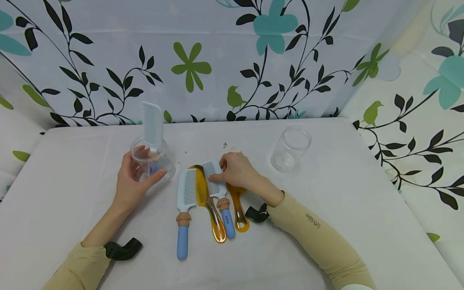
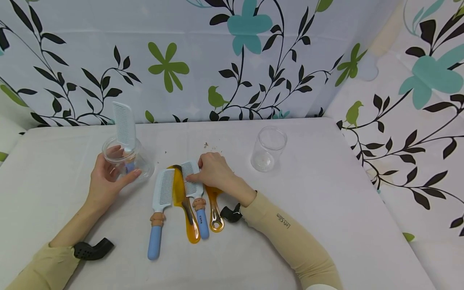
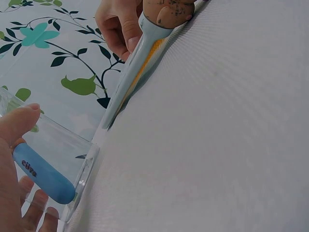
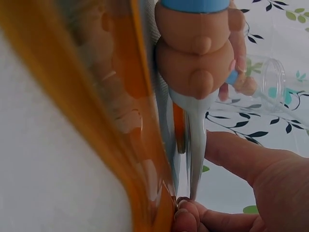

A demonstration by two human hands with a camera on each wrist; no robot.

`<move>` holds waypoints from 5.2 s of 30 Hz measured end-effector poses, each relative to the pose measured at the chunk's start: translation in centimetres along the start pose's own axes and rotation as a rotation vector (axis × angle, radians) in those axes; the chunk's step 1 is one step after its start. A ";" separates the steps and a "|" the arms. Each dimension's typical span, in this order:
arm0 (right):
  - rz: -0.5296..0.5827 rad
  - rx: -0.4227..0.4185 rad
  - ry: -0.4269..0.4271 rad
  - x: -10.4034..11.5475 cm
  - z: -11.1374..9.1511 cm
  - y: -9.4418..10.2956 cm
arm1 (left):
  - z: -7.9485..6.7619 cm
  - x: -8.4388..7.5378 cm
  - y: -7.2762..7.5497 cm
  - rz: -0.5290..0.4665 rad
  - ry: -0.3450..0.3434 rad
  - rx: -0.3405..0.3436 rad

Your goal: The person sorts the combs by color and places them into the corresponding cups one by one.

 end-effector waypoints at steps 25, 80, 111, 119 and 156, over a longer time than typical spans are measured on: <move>0.062 -0.012 -0.024 0.0 -0.1 -0.1 | 0.0 -0.2 0.0 -0.009 -0.005 0.000; 0.325 0.083 -0.013 0.6 -0.7 1.0 | 0.0 0.2 -0.1 -0.011 -0.012 -0.002; 0.340 0.061 0.030 1.6 -1.1 2.5 | 0.0 0.3 -0.1 -0.005 -0.021 -0.005; 0.427 0.020 0.054 1.5 -1.1 3.3 | 0.1 0.2 -0.1 -0.001 -0.021 -0.004; 0.579 -0.020 0.058 2.6 -2.0 4.4 | 0.0 0.3 -0.1 0.011 -0.017 -0.003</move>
Point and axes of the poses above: each hand's wrist, its own z-axis towards the middle knuckle, its own y-axis out of the back of the hand, x = y × z, the point moved 5 cm from there along z, towards the middle knuckle, and after that the axes turned 10 degrees about z, right-handed, at the moved point
